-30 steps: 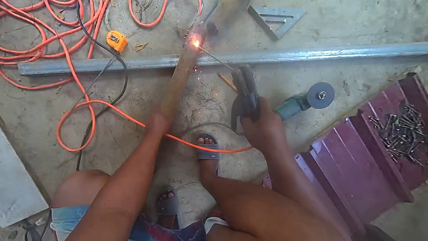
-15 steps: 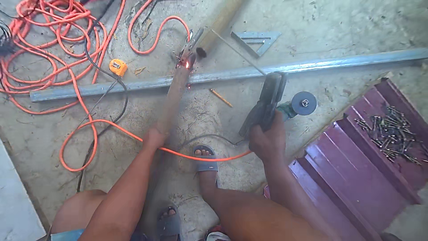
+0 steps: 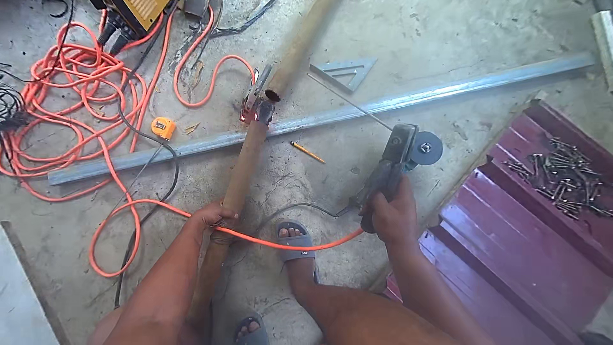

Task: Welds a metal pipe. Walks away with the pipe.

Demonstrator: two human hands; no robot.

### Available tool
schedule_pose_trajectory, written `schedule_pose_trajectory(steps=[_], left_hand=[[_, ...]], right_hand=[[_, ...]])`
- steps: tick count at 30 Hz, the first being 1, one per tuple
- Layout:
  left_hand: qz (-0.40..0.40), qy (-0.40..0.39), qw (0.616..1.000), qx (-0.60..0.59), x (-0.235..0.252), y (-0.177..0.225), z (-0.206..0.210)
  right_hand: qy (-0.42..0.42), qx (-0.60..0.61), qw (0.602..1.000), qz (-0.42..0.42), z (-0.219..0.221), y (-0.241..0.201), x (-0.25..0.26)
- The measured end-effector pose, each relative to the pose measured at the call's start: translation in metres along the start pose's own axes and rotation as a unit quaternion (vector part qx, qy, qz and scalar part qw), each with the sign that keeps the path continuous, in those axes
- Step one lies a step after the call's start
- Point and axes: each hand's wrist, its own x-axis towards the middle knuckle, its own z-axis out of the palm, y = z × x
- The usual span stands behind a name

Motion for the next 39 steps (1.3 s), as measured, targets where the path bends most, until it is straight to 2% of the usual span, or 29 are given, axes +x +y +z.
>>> schedule_pose_trajectory(steps=[3, 5, 8, 11, 13, 16, 22, 30, 39], left_hand=[[-0.021, -0.009, 1.0, 0.017, -0.001, 0.007, -0.001], [-0.025, 0.012, 0.998, 0.051, -0.001, 0.01, 0.002], [-0.049, 0.106, 0.977, 0.18, -0.003, 0.022, 0.012], [-0.081, 0.218, 0.928, 0.29, -0.013, 0.033, 0.04], [-0.102, 0.258, 0.907, 0.317, -0.017, 0.036, 0.06], [-0.116, 0.302, 0.895, 0.307, -0.013, 0.033, 0.074], [-0.132, 0.329, 0.88, 0.316, -0.011, 0.033, 0.08], [-0.131, 0.339, 0.875, 0.321, -0.008, 0.03, 0.087], [-0.121, 0.345, 0.877, 0.31, -0.007, 0.028, 0.085]], right_hand=[[0.011, 0.016, 1.0, 0.018, -0.001, 0.008, 0.0], [0.014, 0.03, 0.999, 0.034, -0.001, 0.013, 0.001], [0.017, 0.046, 0.998, 0.042, 0.0, 0.017, 0.002], [0.02, 0.051, 0.998, 0.043, 0.0, 0.019, 0.003], [0.016, 0.044, 0.998, 0.044, 0.001, 0.017, 0.003], [-0.006, 0.021, 0.999, 0.042, 0.005, 0.018, 0.001], [-0.063, -0.106, 0.992, 0.002, 0.003, 0.023, -0.002], [-0.114, -0.261, 0.959, -0.014, 0.006, 0.01, 0.004], [-0.137, -0.319, 0.938, -0.021, 0.018, -0.001, 0.003]])
